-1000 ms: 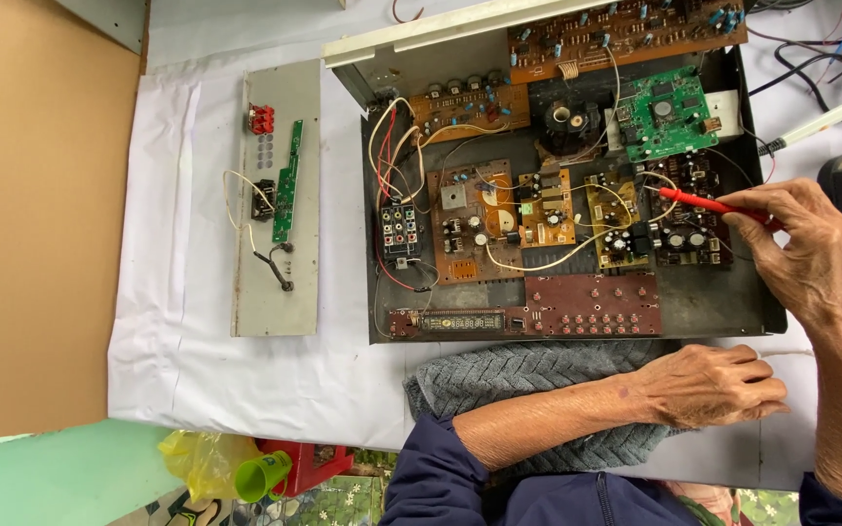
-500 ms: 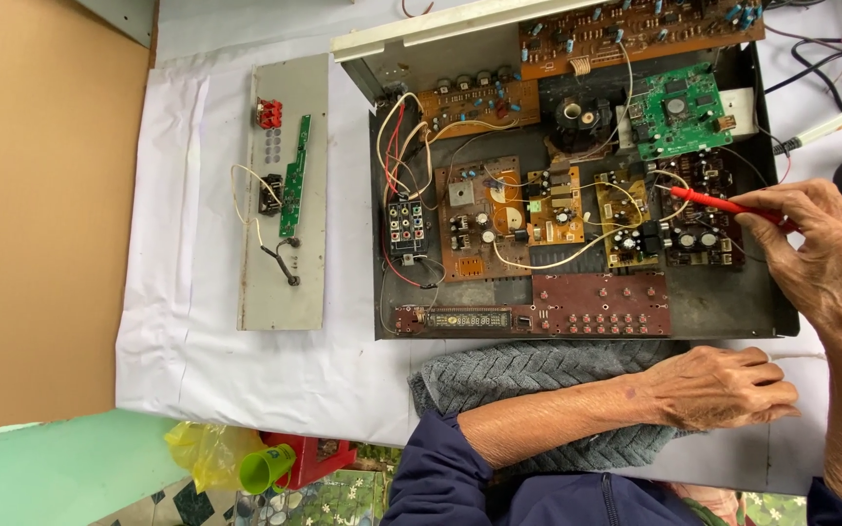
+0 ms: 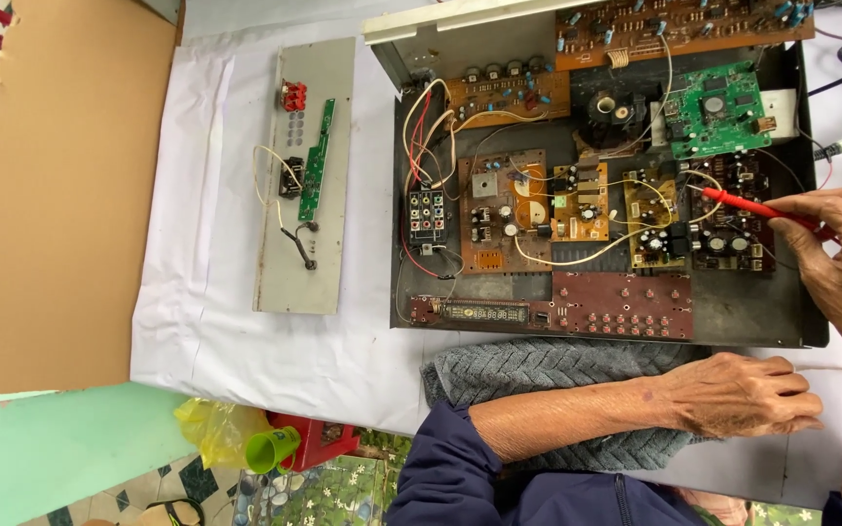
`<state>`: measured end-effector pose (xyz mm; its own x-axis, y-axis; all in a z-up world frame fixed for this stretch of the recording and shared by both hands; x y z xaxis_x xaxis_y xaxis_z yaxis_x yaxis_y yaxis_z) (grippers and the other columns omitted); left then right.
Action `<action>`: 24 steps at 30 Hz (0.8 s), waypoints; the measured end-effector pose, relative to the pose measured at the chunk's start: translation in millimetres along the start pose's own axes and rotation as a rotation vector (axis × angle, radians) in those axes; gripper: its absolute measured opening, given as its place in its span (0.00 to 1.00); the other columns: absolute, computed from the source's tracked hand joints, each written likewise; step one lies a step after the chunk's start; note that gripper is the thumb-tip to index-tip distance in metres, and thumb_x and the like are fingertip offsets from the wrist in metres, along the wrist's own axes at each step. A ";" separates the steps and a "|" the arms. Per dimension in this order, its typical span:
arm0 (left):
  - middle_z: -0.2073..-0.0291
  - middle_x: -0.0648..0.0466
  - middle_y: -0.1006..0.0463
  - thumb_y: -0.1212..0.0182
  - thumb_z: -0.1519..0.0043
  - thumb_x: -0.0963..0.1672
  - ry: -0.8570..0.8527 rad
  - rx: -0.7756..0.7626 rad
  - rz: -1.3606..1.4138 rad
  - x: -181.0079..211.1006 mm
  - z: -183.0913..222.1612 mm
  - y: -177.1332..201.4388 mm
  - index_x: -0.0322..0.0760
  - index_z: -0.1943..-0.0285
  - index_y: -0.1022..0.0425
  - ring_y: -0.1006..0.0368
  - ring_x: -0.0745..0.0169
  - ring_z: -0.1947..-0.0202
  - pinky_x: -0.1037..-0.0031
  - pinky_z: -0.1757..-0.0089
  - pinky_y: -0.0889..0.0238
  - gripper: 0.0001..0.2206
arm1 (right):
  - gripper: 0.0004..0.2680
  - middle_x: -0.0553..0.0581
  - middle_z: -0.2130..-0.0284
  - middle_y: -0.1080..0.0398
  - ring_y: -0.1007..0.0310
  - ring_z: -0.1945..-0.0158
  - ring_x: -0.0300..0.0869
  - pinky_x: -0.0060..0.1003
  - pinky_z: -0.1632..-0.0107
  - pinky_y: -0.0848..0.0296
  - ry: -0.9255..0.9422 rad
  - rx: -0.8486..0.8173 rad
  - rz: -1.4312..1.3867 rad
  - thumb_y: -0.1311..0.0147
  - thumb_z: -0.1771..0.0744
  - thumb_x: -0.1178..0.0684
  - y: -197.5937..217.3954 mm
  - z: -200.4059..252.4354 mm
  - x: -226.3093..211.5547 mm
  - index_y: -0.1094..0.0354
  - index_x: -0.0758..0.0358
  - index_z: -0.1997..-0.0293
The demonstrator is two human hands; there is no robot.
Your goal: Testing electronic circuits on an open device using a digital multimeter probe to diagnose issues.
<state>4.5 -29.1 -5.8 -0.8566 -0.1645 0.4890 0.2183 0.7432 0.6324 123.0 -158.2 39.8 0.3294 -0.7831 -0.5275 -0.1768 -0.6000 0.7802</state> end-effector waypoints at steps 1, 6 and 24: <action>0.70 0.53 0.31 0.58 0.28 0.48 -0.001 -0.004 0.006 -0.2 0.5 -1.4 0.39 0.63 0.37 0.33 0.51 0.65 0.64 0.67 0.44 0.13 | 0.07 0.64 0.49 0.27 0.34 0.42 0.52 0.42 0.45 0.33 0.008 -0.011 0.034 0.36 0.24 0.64 -1.1 0.9 2.3 0.23 0.70 0.37; 0.70 0.53 0.31 0.59 0.28 0.48 -0.003 0.003 0.005 0.0 0.2 -0.4 0.39 0.63 0.37 0.32 0.50 0.64 0.64 0.65 0.43 0.14 | 0.07 0.66 0.49 0.28 0.34 0.40 0.53 0.43 0.40 0.34 0.000 0.010 -0.035 0.36 0.24 0.67 -1.1 0.0 -1.2 0.23 0.73 0.37; 0.71 0.53 0.27 0.54 0.28 0.47 -0.020 0.022 -0.022 2.5 -5.0 7.5 0.38 0.65 0.33 0.31 0.50 0.65 0.64 0.64 0.42 0.14 | 0.08 0.62 0.50 0.24 0.29 0.48 0.47 0.36 0.49 0.27 0.060 0.054 0.025 0.32 0.27 0.64 15.3 -7.6 -26.3 0.20 0.66 0.42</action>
<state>6.3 -27.2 3.2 -0.8706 -0.1680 0.4624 0.1888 0.7539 0.6293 118.6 -145.6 68.2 0.3787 -0.7875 -0.4862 -0.2347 -0.5899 0.7726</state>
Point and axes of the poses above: each hand's wrist, its own z-axis away from the middle knuckle, its own y-axis out of the back of the hand, x = y × z, the point moved 3 cm from there along -z, towards the middle knuckle
